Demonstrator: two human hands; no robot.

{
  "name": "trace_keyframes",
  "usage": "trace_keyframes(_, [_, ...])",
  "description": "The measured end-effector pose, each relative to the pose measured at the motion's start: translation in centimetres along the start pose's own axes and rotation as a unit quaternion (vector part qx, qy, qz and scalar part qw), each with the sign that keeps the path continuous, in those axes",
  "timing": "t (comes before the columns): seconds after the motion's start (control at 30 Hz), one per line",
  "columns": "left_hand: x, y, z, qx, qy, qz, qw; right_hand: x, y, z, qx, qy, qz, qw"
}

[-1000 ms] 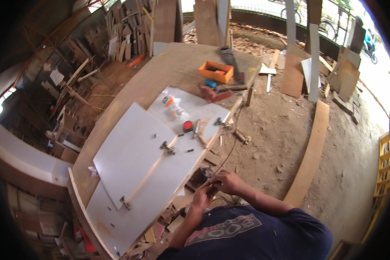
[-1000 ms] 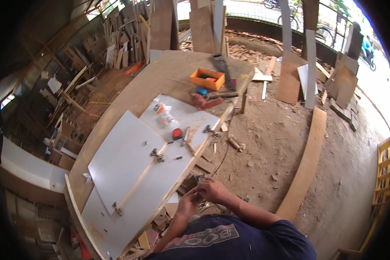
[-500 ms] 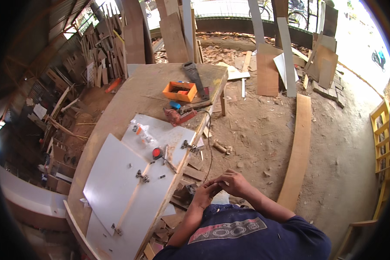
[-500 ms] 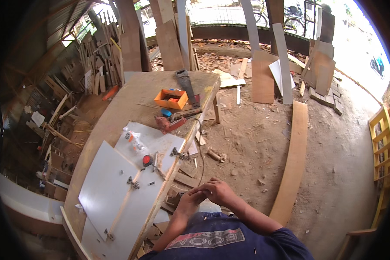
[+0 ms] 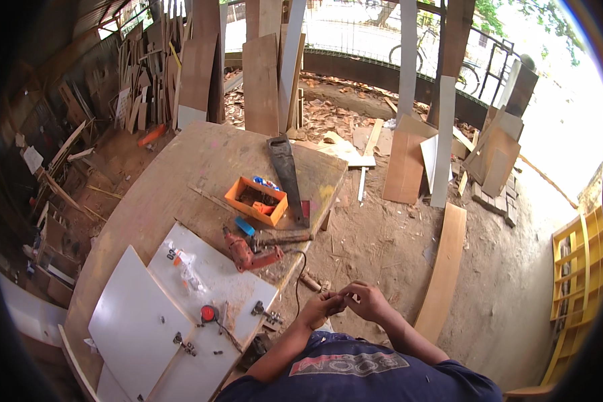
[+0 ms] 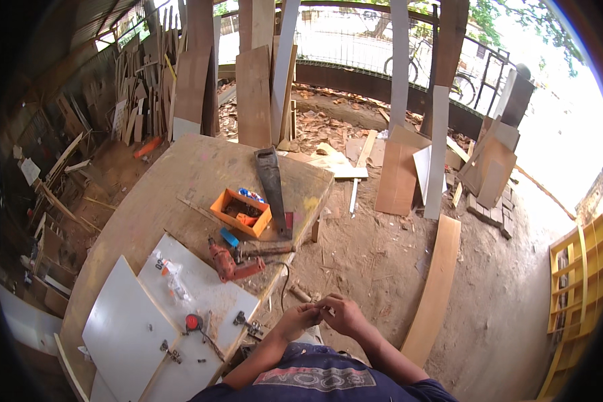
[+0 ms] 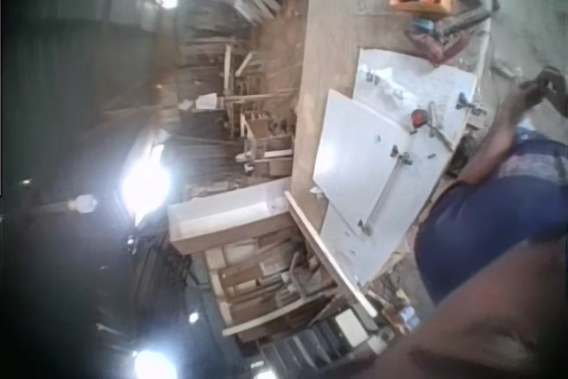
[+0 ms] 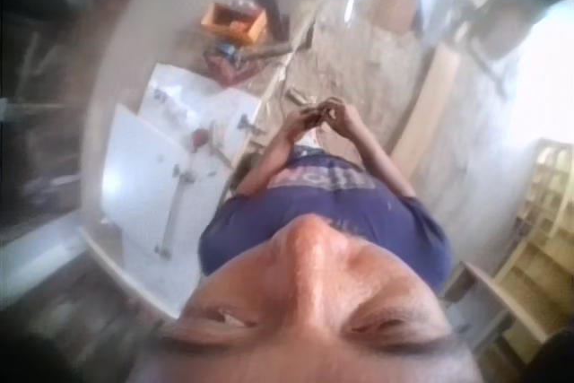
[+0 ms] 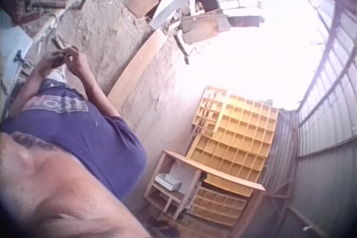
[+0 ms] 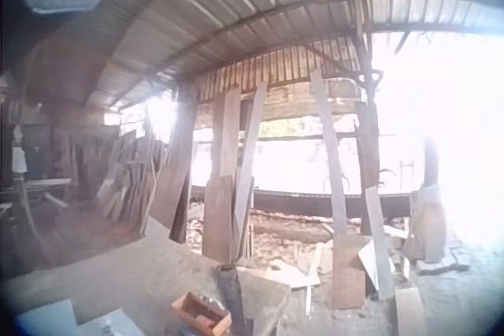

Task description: The person attaches metal hinges to a white cabinet door using an electric drill and screws in a woodworking workshop.

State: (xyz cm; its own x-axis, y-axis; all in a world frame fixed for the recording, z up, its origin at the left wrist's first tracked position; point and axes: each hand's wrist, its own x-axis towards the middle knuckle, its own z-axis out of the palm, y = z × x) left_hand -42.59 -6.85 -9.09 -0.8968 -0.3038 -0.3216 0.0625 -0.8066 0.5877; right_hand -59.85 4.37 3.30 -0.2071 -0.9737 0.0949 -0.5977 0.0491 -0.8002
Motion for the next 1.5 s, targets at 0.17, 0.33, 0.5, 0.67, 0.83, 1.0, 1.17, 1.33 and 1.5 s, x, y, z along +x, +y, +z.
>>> trace_keyframes(0.17, [4.9, 8.4, 1.0, -0.021, 0.015, 0.016, 1.000, 10.1, 0.0, -4.3, 0.044, -0.014, 0.022, 0.999])
trace_keyframes(0.33, [4.3, 10.5, -1.3, -0.088, 0.132, 0.115, 0.981, 17.8, 3.9, -2.3, 0.093, -0.056, 0.009, 0.994])
trace_keyframes(0.5, [-0.3, 8.4, -2.5, -0.143, 0.263, 0.222, 0.928, 24.6, 7.5, 5.0, 0.075, -0.272, -0.053, 0.958])
trace_keyframes(0.67, [-1.6, 2.3, 1.8, -0.224, 0.489, 0.243, 0.807, 29.0, 10.7, 12.6, -0.045, -0.306, -0.239, 0.921])
trace_keyframes(0.83, [-0.9, -4.7, 7.4, -0.300, 0.558, 0.239, 0.736, 28.5, 10.2, 17.2, -0.045, -0.330, -0.257, 0.907])
trace_keyframes(1.0, [-0.1, -8.2, 10.1, -0.287, 0.587, 0.264, 0.710, 29.7, 5.0, 18.1, -0.159, -0.376, -0.197, 0.891])
trace_keyframes(1.17, [-2.0, -10.0, 8.5, -0.221, 0.588, 0.286, 0.724, 31.2, 3.6, 20.7, -0.208, -0.388, -0.194, 0.877])
trace_keyframes(1.33, [-7.5, -10.4, 5.6, -0.203, 0.567, 0.296, 0.742, 30.2, 0.6, 17.5, -0.167, -0.346, -0.172, 0.907])
trace_keyframes(1.5, [-13.7, -5.9, 2.6, -0.225, 0.454, 0.375, 0.776, 25.0, -3.8, 9.9, -0.132, -0.357, -0.154, 0.912])
